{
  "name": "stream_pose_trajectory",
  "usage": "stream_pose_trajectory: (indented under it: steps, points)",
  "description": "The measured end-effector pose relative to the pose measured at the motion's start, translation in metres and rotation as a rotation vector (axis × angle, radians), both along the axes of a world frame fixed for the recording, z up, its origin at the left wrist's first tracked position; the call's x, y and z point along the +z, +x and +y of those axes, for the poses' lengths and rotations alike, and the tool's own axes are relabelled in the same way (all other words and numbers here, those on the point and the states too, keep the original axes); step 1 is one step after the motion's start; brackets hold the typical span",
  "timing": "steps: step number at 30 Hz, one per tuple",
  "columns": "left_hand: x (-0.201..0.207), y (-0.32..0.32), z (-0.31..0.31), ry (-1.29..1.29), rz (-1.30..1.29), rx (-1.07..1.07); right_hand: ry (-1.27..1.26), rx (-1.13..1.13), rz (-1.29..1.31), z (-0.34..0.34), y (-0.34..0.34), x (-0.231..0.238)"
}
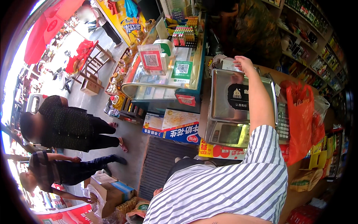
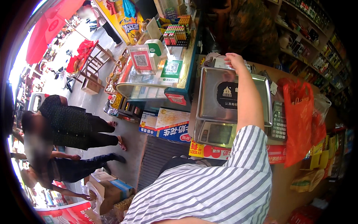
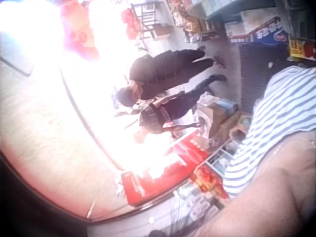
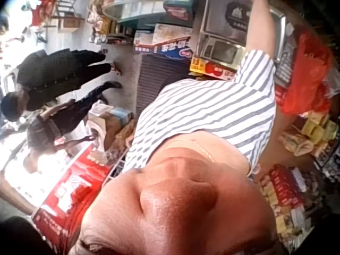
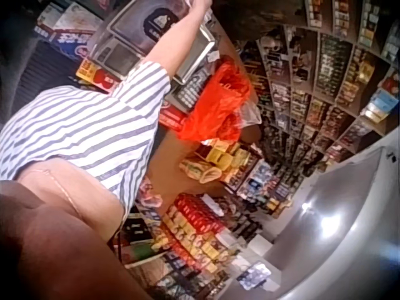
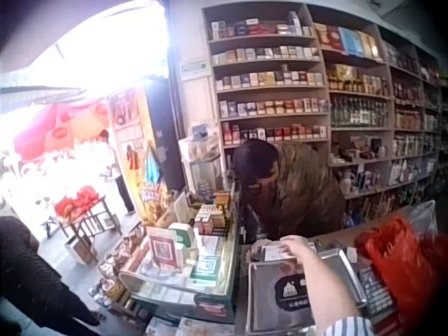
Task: The person unpacks bundles of dried noodles from a cardboard box and places them into a red plastic bag. They then weigh the bag on a digital scale, tie it shut, and place it on the counter. Finally, the person uses a calculator and writes on a notepad.
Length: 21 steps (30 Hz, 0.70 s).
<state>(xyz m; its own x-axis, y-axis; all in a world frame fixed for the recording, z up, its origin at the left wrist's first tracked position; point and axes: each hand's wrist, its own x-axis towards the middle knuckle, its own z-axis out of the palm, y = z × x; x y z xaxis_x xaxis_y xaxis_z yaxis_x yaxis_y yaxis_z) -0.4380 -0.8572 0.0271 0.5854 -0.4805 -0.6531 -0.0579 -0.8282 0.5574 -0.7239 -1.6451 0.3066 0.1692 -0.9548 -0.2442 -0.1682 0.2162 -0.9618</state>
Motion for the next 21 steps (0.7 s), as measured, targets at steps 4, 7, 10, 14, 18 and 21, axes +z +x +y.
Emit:
stream_pose_trajectory:
  steps: [4,7,10,14,18,21]
  points:
    - [-0.002,-0.001,-0.002,-0.003,-0.002,-0.009,-0.012,-0.016,0.001,-0.003,-0.014,0.001]
    - [0.000,0.000,-0.004,0.000,-0.012,-0.020,-0.012,-0.021,-0.007,-0.007,-0.021,-0.004]
    - [0.001,-0.002,-0.005,-0.006,-0.024,-0.032,-0.014,-0.022,-0.012,-0.007,-0.022,-0.007]
    - [0.002,-0.003,-0.014,-0.016,-0.074,-0.091,-0.028,-0.027,-0.008,-0.008,-0.029,-0.013]
    - [0.017,-0.018,-0.038,-0.042,-0.056,-0.009,-0.049,-0.018,-0.007,-0.004,-0.029,-0.009]
    - [0.001,-0.014,-0.035,-0.217,0.115,0.057,-0.051,-0.034,-0.015,-0.003,-0.032,-0.006]
